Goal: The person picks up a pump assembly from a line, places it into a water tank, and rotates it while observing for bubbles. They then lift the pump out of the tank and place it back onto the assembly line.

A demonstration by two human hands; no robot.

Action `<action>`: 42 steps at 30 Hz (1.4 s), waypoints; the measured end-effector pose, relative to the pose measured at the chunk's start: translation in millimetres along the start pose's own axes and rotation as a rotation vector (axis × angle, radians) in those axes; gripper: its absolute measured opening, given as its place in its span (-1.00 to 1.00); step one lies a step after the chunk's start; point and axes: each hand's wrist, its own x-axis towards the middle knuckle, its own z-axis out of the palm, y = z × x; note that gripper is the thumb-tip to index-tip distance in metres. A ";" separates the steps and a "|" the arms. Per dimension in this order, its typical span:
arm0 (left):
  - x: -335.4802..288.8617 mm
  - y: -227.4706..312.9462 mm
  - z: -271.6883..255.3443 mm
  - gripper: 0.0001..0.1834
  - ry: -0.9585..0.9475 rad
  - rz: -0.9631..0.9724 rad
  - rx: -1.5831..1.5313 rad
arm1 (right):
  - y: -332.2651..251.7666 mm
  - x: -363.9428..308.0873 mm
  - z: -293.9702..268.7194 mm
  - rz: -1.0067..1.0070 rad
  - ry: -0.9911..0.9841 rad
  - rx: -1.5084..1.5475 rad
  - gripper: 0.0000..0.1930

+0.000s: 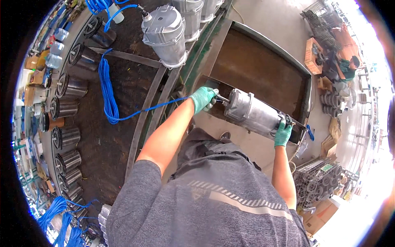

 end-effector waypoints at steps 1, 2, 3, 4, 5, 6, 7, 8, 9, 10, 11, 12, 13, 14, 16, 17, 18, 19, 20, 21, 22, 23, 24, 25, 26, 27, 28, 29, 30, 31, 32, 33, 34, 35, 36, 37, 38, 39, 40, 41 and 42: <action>-0.4 1.1 0.6 -0.70 -0.034 -0.001 0.028 | 1.7 0.6 -0.4 -0.017 0.006 -0.007 -0.65; 0.5 0.8 -0.6 -0.71 -0.048 -0.010 0.006 | 3.5 1.2 0.5 -0.034 0.010 -0.013 -0.65; 2.6 -0.6 -2.1 -0.71 -0.061 -0.019 -0.016 | 4.9 2.0 0.6 -0.051 0.015 -0.019 -0.65; 3.9 -1.3 -3.2 -0.72 -0.074 -0.028 -0.038 | 6.0 2.3 -0.8 -0.064 0.012 -0.039 -0.61; 4.0 -1.3 -3.8 -0.74 -0.098 0.010 0.041 | 6.3 1.8 -1.1 -0.076 0.010 -0.057 -0.58; 3.4 -1.7 -3.7 -0.73 -0.122 0.048 0.120 | 6.4 1.7 -1.4 -0.087 0.007 -0.075 -0.55; 2.9 -2.2 -4.1 -0.70 -0.145 0.087 0.200 | 6.5 2.2 -1.1 -0.073 0.014 -0.072 -0.59; 5.9 -8.7 -6.6 -0.65 -0.158 0.168 0.235 | 4.4 2.0 -0.2 -0.060 0.019 -0.069 -0.62; 9.0 -19.3 -10.6 -0.58 -0.170 0.248 0.267 | 1.6 0.4 0.8 -0.046 0.021 -0.069 -0.66; 12.5 -28.9 -14.9 -0.50 -0.181 0.328 0.298 | -1.3 -1.6 1.5 -0.028 0.013 -0.057 -0.66; 8.2 -24.8 -15.6 -0.40 -0.189 0.302 0.428 | -2.3 -2.6 0.8 -0.008 0.011 -0.044 -0.66; 10.2 -24.8 -14.7 -0.42 -0.114 0.372 0.617 | -3.3 -3.3 0.5 0.011 0.008 -0.032 -0.66; 12.4 -24.2 -13.2 -0.44 -0.037 0.441 0.804 | -4.4 -3.5 0.8 0.007 0.011 -0.043 -0.66; 14.3 -23.5 -11.7 -0.46 0.045 0.511 0.992 | -1.8 -2.5 -0.1 0.000 0.014 -0.053 -0.66; 17.5 -26.5 -9.1 -0.51 -0.021 0.495 0.767 | 3.3 -1.0 -1.3 -0.011 0.010 -0.070 -0.65; 28.7 -47.3 -15.0 -0.52 -0.075 0.550 0.527 | 3.6 1.4 2.1 -0.022 -0.006 -0.072 -0.65; 26.7 -46.8 -9.0 -0.53 -0.151 0.601 0.288 | 9.3 3.5 -1.8 -0.028 -0.003 -0.083 -0.65; 24.1 -46.8 -2.3 -0.52 -0.175 0.606 0.180 | 15.1 6.0 -4.3 -0.021 0.004 -0.062 -0.64; 17.4 -33.1 1.5 -0.53 -0.200 0.478 0.181 | 24.9 7.0 -10.0 -0.010 0.018 -0.043 -0.64; 9.0 -22.1 -0.2 -0.54 -0.212 0.350 0.180 | 26.1 7.0 -10.2 -0.001 0.020 -0.021 -0.64; 6.3 -16.7 -2.3 -0.55 -0.224 0.221 0.179 | 26.9 6.3 -12.3 -0.004 0.021 -0.029 -0.64; 12.9 -30.3 -11.8 -0.48 -0.259 0.222 -0.007 | 16.5 4.6 -3.8 -0.014 0.001 -0.030 -0.64; 10.3 -28.8 -12.5 -0.45 -0.252 0.229 0.021 | 10.6 1.9 -1.6 -0.017 -0.003 -0.037 -0.64; 7.8 -27.4 -13.0 -0.41 -0.246 0.237 0.049 | 4.7 -1.0 0.2 0.005 -0.004 -0.024 -0.64; 4.0 -23.5 -13.5 -0.37 -0.240 0.247 0.077 | 1.1 -2.7 0.2 0.024 -0.004 -0.010 -0.65; 4.9 -17.4 -17.9 -0.33 -0.262 0.235 0.203 | -2.2 -4.3 0.8 0.043 -0.004 0.004 -0.65; 7.8 -17.0 -20.5 -0.34 -0.272 0.234 0.238 | -5.2 -5.8 2.0 0.047 -0.009 0.009 -0.66; 11.6 -19.1 -23.3 -0.35 -0.280 0.236 0.272 | -7.0 -6.1 3.0 0.048 -0.015 0.014 -0.66; 17.9 -22.9 -25.5 -0.36 -0.290 0.238 0.308 | -2.8 -5.5 0.5 0.049 -0.019 0.019 -0.67; 24.5 -26.8 -27.1 -0.41 -0.263 0.374 0.472 | 3.1 -2.5 -1.6 -0.041 -0.016 -0.076 -0.68; 27.6 -27.1 -27.3 -0.42 -0.221 0.432 0.587 | 4.6 -2.4 -1.3 -0.028 -0.013 -0.073 -0.68; 30.0 -27.6 -27.8 -0.43 -0.176 0.489 0.701 | 5.9 -2.3 -1.2 -0.014 -0.011 -0.070 -0.68; 31.9 -28.2 -28.3 -0.43 -0.130 0.546 0.816 | 6.9 -2.5 -1.5 -0.001 -0.009 -0.067 -0.68; 26.9 -23.8 -20.8 -0.52 -0.064 0.505 0.883 | 8.0 -2.4 -2.9 -0.001 -0.007 -0.083 -0.68; 22.2 -21.9 -16.8 -0.54 -0.022 0.468 0.926 | 6.8 -3.7 -3.4 -0.002 -0.005 -0.097 -0.68; 17.5 -20.2 -12.3 -0.56 0.019 0.432 0.970 | 6.3 -6.4 -3.6 -0.002 -0.003 -0.111 -0.68; 16.9 -13.6 -5.2 -0.58 0.059 0.412 1.018 | 7.1 -7.4 -3.5 0.012 -0.006 -0.006 -0.66; 22.0 -21.6 -1.0 -0.66 0.142 0.449 0.962 | 7.0 -5.7 -1.8 0.005 0.006 0.015 -0.67; 26.7 -29.2 1.1 -0.64 0.118 0.463 0.836 | 7.1 -4.6 -1.4 -0.002 0.019 0.035 -0.67; 29.9 -38.7 -0.4 -0.57 0.057 0.493 0.616 | -0.6 -4.6 2.9 -0.061 -0.001 -0.026 -0.68; 28.8 -45.4 -4.4 -0.50 -0.005 0.511 0.397 | -15.3 -7.3 12.2 0.016 -0.019 0.065 -0.69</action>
